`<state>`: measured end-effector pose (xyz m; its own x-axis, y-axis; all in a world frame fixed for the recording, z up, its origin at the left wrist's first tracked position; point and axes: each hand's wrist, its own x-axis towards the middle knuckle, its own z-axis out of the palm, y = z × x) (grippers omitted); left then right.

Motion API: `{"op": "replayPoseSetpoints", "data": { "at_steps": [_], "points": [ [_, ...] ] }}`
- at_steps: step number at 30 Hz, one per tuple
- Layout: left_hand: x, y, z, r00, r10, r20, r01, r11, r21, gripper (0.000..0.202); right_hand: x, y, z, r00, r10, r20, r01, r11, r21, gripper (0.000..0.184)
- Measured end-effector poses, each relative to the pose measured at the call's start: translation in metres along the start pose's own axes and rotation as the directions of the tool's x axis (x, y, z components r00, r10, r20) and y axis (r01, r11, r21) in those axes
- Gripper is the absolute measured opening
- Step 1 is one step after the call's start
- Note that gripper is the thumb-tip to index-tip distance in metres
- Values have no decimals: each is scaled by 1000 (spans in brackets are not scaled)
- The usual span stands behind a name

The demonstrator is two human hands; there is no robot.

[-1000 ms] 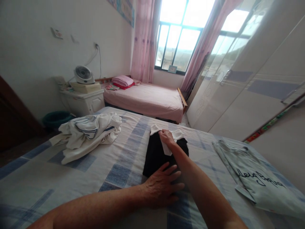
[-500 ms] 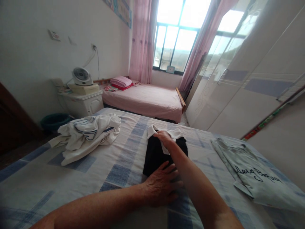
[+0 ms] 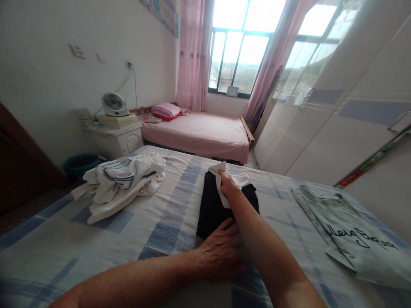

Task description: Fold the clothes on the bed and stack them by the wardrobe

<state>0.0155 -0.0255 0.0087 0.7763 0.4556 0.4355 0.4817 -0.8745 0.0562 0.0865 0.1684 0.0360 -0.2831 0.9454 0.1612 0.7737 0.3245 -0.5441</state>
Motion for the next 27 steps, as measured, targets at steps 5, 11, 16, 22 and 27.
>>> {"op": "replayPoseSetpoints", "data": {
  "at_steps": [5,11,16,22,27],
  "points": [
    [0,1,-2,1000,0,22,0,1000,-18,44,0,-6,1,991,131,8,-131,981,140,37],
    [1,1,0,999,-11,46,12,1000,-16,43,-2,-12,3,964,263,-24,-257,957,135,34],
    [0,1,1,998,-28,48,29,999,-21,43,3,-16,-4,940,308,-148,-315,949,-27,30],
    [0,1,-2,999,-17,37,18,999,-34,42,-2,-8,-7,926,337,-171,-363,918,-158,32],
    [0,2,-2,999,-25,32,26,999,-39,43,-9,-8,-13,973,191,-128,-212,962,-173,25]
  ]
}}
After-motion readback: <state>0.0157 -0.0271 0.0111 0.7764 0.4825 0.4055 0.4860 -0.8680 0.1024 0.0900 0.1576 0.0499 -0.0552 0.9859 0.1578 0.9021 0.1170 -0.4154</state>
